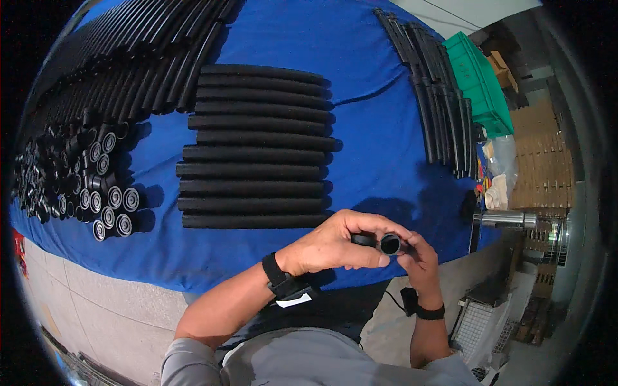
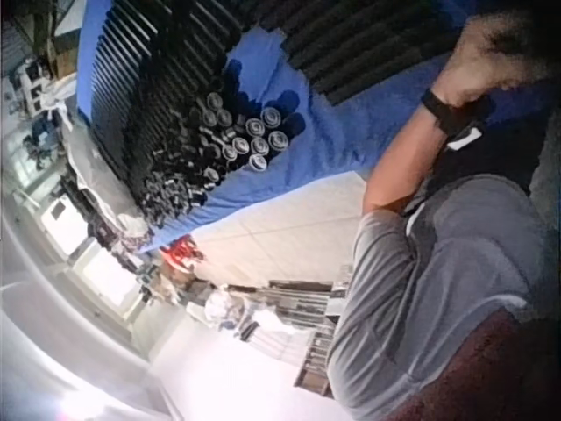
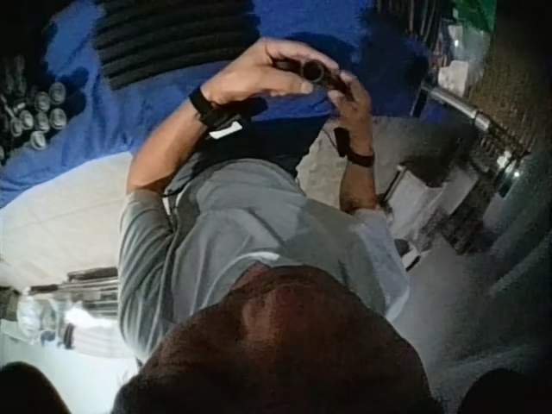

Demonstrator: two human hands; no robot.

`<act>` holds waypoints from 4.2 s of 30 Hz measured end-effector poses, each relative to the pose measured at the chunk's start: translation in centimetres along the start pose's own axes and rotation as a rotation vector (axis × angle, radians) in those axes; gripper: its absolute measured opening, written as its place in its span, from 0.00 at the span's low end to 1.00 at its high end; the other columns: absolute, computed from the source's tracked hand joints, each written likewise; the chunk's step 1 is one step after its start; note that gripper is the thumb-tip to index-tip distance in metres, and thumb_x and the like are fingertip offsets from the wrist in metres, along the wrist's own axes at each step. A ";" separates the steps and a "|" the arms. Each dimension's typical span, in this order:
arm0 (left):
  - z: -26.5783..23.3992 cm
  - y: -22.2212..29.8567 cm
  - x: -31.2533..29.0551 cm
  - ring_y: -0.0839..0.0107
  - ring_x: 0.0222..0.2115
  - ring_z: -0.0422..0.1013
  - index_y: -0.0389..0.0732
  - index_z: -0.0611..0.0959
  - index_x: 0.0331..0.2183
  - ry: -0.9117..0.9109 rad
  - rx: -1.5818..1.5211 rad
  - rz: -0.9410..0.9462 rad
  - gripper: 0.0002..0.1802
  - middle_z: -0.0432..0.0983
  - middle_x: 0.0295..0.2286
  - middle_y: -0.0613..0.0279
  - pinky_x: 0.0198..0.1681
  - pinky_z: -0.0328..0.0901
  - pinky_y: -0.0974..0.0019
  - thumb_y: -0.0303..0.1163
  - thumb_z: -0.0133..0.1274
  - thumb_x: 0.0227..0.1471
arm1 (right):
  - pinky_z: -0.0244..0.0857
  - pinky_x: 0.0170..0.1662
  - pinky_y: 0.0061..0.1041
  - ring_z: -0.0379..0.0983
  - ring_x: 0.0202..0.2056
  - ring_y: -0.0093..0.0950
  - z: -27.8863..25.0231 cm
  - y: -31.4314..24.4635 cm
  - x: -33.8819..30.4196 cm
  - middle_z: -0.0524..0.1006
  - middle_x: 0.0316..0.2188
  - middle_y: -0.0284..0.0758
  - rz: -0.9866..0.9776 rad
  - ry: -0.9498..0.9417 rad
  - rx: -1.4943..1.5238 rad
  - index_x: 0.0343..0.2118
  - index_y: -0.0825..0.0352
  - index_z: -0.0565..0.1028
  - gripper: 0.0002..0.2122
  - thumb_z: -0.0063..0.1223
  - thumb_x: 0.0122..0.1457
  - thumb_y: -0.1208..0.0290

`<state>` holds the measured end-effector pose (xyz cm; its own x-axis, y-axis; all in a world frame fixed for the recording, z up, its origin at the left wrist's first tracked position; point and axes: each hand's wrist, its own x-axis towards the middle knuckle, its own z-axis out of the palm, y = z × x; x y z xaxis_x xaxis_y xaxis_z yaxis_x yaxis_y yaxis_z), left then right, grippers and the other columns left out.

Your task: Assembling black plastic tubes by attaching caps and connectors.

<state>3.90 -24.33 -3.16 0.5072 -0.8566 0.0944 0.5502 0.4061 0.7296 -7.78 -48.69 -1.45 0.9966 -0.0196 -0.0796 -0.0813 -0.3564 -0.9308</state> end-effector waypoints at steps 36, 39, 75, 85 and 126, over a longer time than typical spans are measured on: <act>0.7 -2.1 1.0 0.82 0.21 0.66 0.41 0.79 0.47 0.064 0.282 -0.148 0.16 0.73 0.24 0.69 0.24 0.63 0.74 0.32 0.55 0.57 | 0.72 0.48 0.29 0.73 0.47 0.29 -1.0 0.1 0.2 0.76 0.44 0.38 0.190 0.359 1.371 0.44 0.66 0.73 0.12 0.55 0.60 0.68; 1.2 -1.9 0.9 0.82 0.25 0.66 0.44 0.73 0.55 0.090 0.297 0.080 0.26 0.72 0.26 0.69 0.27 0.64 0.75 0.30 0.57 0.55 | 0.73 0.48 0.27 0.74 0.46 0.28 1.9 0.9 0.2 0.77 0.43 0.36 0.348 0.318 1.554 0.42 0.66 0.74 0.12 0.54 0.61 0.64; 1.3 -1.0 0.4 0.76 0.29 0.68 0.41 0.66 0.59 0.014 0.234 0.037 0.31 0.70 0.27 0.65 0.33 0.64 0.71 0.25 0.53 0.53 | 0.67 0.36 0.33 0.70 0.30 0.27 2.5 -3.3 0.5 0.70 0.30 0.31 0.248 0.314 1.210 0.58 0.59 0.61 0.20 0.37 0.68 0.57; 2.8 0.4 -1.7 0.74 0.21 0.64 0.45 0.74 0.43 0.416 -0.656 0.208 0.16 0.69 0.32 0.60 0.16 0.59 0.77 0.46 0.44 0.61 | 0.57 0.14 0.18 0.62 0.15 0.19 4.3 -3.2 -5.1 0.68 0.23 0.32 0.327 0.112 0.809 0.57 0.63 0.61 0.21 0.47 0.65 0.60; 6.0 -2.0 0.4 0.69 0.15 0.66 0.40 0.72 0.25 0.793 -0.133 0.338 0.30 0.66 0.20 0.62 0.18 0.64 0.66 0.58 0.37 0.62 | 0.59 0.22 0.16 0.64 0.17 0.14 5.7 -2.4 -9.1 0.72 0.20 0.27 0.329 -0.230 0.494 0.56 0.72 0.67 0.19 0.45 0.63 0.72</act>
<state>-0.93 -27.42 -0.50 0.9423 -0.2296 -0.2437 0.3345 0.6751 0.6575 -16.76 -42.36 -0.51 0.8955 0.1656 -0.4131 -0.4329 0.1086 -0.8949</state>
